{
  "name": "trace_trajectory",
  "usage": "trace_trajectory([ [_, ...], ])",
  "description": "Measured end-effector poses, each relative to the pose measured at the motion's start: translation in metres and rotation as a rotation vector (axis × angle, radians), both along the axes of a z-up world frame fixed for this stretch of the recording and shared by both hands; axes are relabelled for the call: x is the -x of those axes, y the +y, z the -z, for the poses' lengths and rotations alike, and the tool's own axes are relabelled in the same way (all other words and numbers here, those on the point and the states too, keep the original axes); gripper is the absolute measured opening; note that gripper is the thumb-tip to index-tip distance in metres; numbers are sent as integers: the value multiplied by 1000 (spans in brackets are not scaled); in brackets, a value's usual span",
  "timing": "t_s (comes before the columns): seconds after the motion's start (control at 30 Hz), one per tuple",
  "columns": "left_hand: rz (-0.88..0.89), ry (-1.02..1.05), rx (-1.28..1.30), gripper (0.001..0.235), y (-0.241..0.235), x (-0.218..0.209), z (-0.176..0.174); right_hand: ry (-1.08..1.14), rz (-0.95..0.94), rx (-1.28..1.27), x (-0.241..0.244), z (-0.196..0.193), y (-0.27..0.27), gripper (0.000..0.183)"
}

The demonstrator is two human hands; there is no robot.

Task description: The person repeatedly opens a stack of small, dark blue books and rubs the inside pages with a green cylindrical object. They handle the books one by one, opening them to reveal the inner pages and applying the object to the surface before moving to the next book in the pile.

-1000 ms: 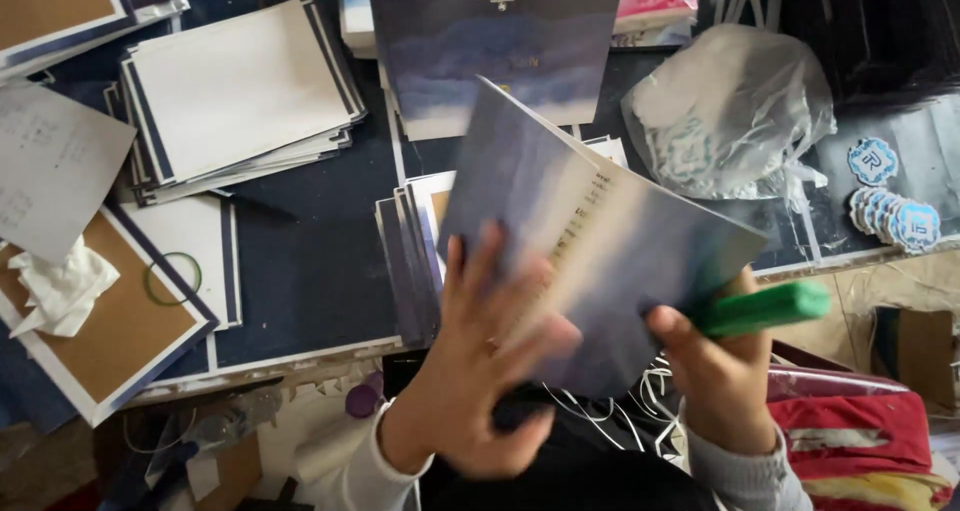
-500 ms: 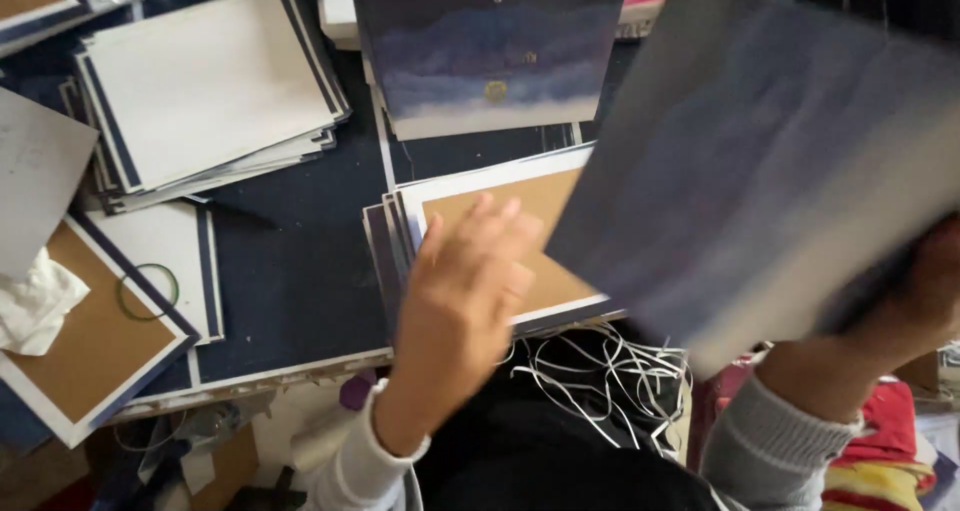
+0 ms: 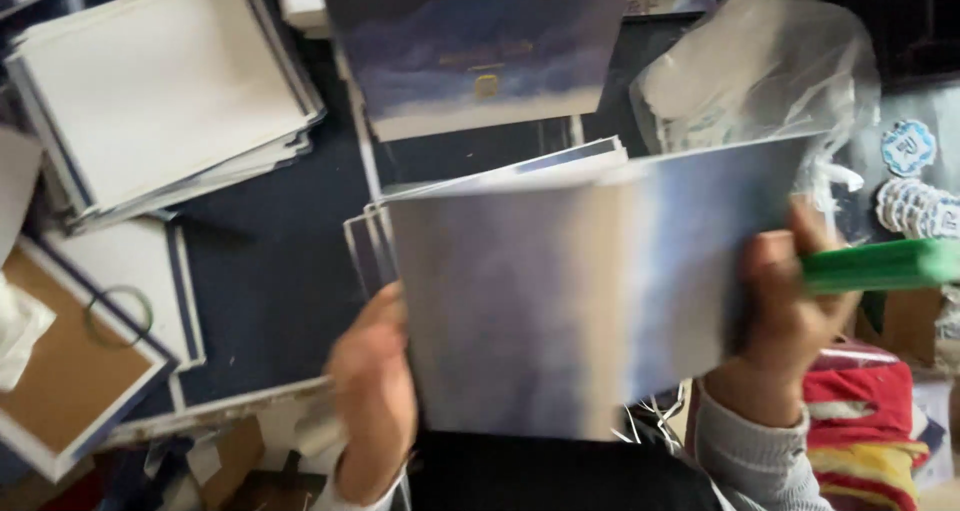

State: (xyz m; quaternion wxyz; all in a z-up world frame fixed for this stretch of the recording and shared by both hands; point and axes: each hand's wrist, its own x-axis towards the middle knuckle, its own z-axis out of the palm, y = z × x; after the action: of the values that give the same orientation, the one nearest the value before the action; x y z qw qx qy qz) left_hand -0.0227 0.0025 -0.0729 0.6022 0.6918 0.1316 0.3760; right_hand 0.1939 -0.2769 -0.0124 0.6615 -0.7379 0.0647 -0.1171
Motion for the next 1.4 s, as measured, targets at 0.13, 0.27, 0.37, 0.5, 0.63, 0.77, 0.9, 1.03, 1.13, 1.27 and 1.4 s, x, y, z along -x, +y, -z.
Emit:
trace_trajectory([
  [0.13, -142, 423, -185, 8, 14, -23, -110, -30, -301, 366, 22, -31, 22, 52],
  [0.27, 131, 481, -269, 24, 40, -15, -110, -111, -545, 578, 35, -37, 4, 61],
  [0.37, 10, 678, -432, 27, 32, 21, -62, -168, -549, 851, 39, -52, 21, 69],
  [0.5, -90, 710, -406, 30, 25, 56, -7, -167, -560, 854, 30, -47, 33, 51],
  [0.63, -93, 764, -423, 30, 39, 48, -11, -191, -654, 884, 8, -50, 52, 45],
  [0.77, -56, 803, -561, 31, 56, 40, -12, -189, -707, 875, -7, -43, 58, 46],
  [0.9, -8, 610, -630, 30, 58, 24, -12, -166, -727, 878, -10, -39, 60, 46],
  [1.03, -4, 620, -673, 22, 49, 22, -17, -142, -735, 878, -11, -35, 60, 46],
  [1.13, -34, 699, -622, 37, 48, 21, -16, -134, -734, 883, -12, -35, 60, 46],
  [1.27, -18, 781, -572, 46, 46, 8, -31, -120, -733, 884, -12, -36, 61, 45],
  [1.4, -8, 735, -624, 41, 49, 14, -23, -115, -726, 890, -11, -35, 61, 45],
])
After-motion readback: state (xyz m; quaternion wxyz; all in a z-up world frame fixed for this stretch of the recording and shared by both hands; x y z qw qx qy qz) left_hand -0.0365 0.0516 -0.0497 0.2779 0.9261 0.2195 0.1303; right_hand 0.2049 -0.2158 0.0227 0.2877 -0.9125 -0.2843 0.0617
